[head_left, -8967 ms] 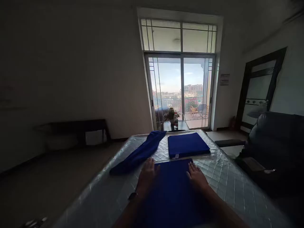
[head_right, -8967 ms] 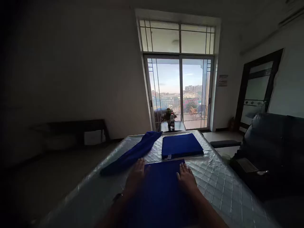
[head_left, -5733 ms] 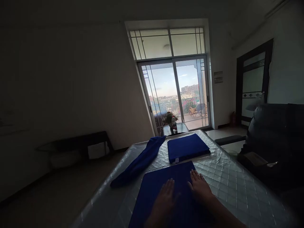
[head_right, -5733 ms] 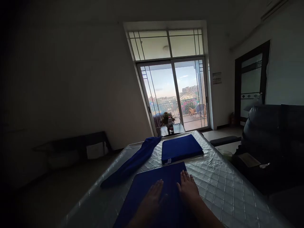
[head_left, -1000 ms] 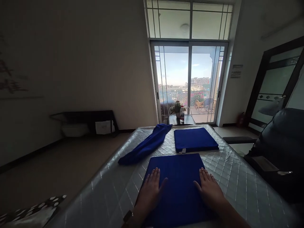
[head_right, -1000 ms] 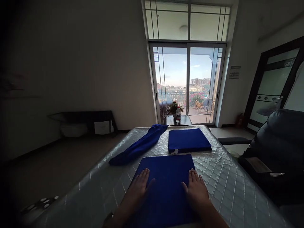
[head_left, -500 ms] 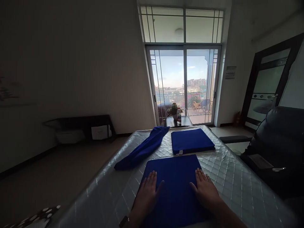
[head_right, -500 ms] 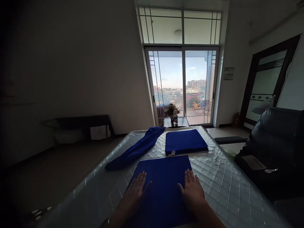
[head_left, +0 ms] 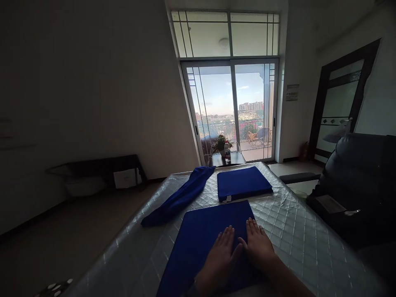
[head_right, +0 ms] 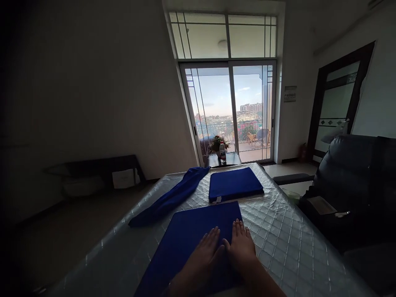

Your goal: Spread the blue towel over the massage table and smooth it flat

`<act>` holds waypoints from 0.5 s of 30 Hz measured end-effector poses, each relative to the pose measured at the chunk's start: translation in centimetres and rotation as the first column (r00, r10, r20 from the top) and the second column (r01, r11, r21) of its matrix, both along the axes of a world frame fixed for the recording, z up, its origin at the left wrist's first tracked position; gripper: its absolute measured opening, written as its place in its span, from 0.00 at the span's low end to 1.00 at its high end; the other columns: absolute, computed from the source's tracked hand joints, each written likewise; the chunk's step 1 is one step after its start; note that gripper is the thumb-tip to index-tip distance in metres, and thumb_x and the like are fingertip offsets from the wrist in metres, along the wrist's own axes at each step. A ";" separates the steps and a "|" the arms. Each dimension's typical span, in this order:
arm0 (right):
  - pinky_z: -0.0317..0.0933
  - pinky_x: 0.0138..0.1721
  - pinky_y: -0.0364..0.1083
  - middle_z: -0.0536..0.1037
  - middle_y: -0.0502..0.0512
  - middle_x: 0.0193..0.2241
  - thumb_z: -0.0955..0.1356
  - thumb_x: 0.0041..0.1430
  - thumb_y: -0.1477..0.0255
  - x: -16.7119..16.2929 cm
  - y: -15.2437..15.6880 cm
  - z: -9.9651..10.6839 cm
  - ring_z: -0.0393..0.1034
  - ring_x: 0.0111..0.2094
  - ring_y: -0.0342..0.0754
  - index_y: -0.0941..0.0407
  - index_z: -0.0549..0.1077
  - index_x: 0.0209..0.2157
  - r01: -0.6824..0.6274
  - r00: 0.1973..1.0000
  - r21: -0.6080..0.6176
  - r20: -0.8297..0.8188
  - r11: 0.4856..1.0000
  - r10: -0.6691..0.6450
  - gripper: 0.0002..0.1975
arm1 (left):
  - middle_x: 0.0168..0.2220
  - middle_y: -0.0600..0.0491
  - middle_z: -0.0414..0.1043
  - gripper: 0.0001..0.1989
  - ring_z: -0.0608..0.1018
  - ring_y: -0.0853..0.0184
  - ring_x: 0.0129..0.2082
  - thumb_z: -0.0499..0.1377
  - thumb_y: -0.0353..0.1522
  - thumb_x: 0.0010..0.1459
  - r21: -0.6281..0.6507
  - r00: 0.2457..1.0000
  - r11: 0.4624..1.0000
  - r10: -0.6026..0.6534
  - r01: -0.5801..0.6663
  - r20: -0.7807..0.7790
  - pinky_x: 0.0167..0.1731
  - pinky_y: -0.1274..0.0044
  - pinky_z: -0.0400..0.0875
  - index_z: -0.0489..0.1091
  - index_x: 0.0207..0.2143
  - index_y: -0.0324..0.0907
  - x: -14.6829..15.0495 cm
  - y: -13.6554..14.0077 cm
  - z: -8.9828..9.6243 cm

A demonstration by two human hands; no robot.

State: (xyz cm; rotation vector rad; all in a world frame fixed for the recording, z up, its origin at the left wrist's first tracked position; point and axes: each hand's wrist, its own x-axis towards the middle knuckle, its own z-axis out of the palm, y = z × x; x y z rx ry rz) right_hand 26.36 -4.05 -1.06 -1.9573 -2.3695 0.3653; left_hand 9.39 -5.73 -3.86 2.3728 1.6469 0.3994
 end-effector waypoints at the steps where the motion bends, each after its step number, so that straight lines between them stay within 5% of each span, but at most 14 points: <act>1: 0.38 0.70 0.56 0.41 0.64 0.71 0.53 0.68 0.62 0.0 0.0 0.0 0.35 0.72 0.56 0.68 0.45 0.69 -0.017 1.000 0.000 0.019 1.000 0.017 0.35 | 0.71 0.47 0.48 0.31 0.52 0.59 0.71 0.40 0.46 0.69 0.011 1.000 1.000 -0.028 0.028 0.000 0.68 0.59 0.53 0.48 0.70 0.43 1.5 0.5 0.2; 5: 0.39 0.69 0.56 0.41 0.60 0.71 0.55 0.64 0.72 0.2 -0.2 -0.1 0.35 0.72 0.54 0.63 0.45 0.70 -0.044 0.998 0.017 0.038 0.999 0.044 0.34 | 0.71 0.43 0.49 0.28 0.51 0.56 0.71 0.39 0.40 0.71 0.127 0.991 0.984 -0.118 0.126 -0.067 0.67 0.56 0.55 0.48 0.70 0.42 4.6 3.3 0.2; 8: 0.38 0.69 0.56 0.43 0.61 0.71 0.54 0.65 0.68 0.3 -0.1 -0.2 0.36 0.72 0.54 0.65 0.46 0.70 -0.031 0.999 0.023 -0.020 0.999 0.031 0.34 | 0.70 0.42 0.51 0.27 0.52 0.55 0.71 0.42 0.38 0.70 0.187 0.970 0.960 -0.175 0.206 -0.170 0.66 0.55 0.56 0.52 0.69 0.44 3.9 4.7 -0.7; 15: 0.35 0.70 0.55 0.39 0.61 0.71 0.51 0.67 0.57 0.4 -0.1 0.2 0.34 0.72 0.54 0.66 0.43 0.70 0.016 0.998 -0.033 -0.056 0.999 -0.018 0.37 | 0.66 0.46 0.62 0.26 0.62 0.58 0.68 0.40 0.38 0.70 0.346 0.976 0.938 0.107 -0.035 -0.190 0.63 0.59 0.62 0.54 0.68 0.47 -6.2 4.6 -3.0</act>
